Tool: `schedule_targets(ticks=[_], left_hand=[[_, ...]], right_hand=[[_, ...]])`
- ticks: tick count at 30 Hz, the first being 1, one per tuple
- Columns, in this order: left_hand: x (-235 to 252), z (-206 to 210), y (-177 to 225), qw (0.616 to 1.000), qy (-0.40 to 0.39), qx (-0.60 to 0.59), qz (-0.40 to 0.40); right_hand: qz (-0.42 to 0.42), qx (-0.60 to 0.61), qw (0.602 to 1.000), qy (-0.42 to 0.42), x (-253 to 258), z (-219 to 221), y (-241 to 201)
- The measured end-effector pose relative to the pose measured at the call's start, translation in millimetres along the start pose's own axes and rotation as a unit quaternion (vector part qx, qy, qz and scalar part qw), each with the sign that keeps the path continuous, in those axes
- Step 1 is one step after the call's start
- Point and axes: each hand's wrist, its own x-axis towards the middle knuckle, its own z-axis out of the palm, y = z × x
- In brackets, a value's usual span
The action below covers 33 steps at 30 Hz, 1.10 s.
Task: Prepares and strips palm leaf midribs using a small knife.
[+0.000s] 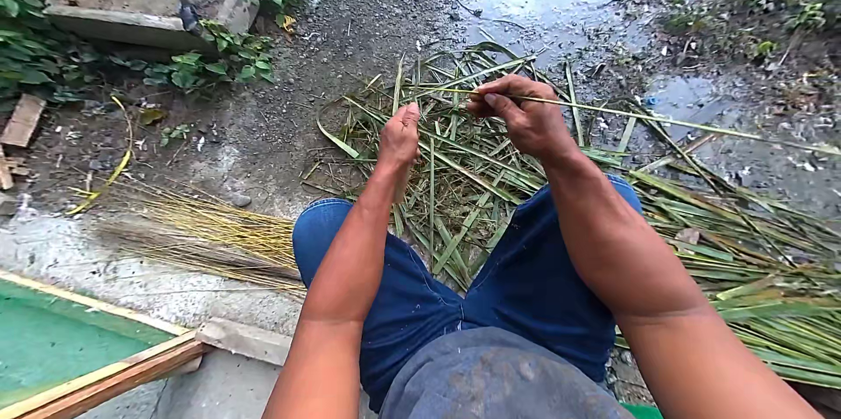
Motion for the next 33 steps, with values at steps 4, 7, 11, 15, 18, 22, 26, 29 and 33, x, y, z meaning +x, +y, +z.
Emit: schedule_targets(ticks=[4,7,11,15,18,22,26,29,33], left_hand=[[-8,8,8,0.996,-0.001,0.012,0.084],[12,2,-9,0.999,0.005,-0.012,-0.047],[-9,15,13,0.997,0.026,0.035,0.070],[-6,15,2,0.992,0.026,0.071,0.103],[9,6,-10,0.999,0.026,0.043,-0.007],[1,10,-6,0.995,0.038,0.075,0.060],[33,-17,-38,0.985,0.097,-0.048,-0.133],[13,-6,-18,0.992,0.061,-0.093,-0.066],[-16,22,-4,0.999,-0.002,-0.020,0.044]], right_hand=[[0.006,0.032,0.999,0.007,-2,-4,1],[0.045,0.024,0.998,0.022,-4,-8,-2],[0.092,0.042,0.993,0.057,-2,-2,-2],[0.095,0.070,0.991,0.066,-2,0,-6],[0.108,0.077,0.989,0.071,-2,-2,-5],[0.091,0.080,0.991,0.059,0,-2,-4],[0.081,0.082,0.989,0.096,-3,-21,-7],[0.100,0.065,0.988,0.097,-4,-20,-2],[0.108,0.063,0.990,0.070,-1,-9,-3]])
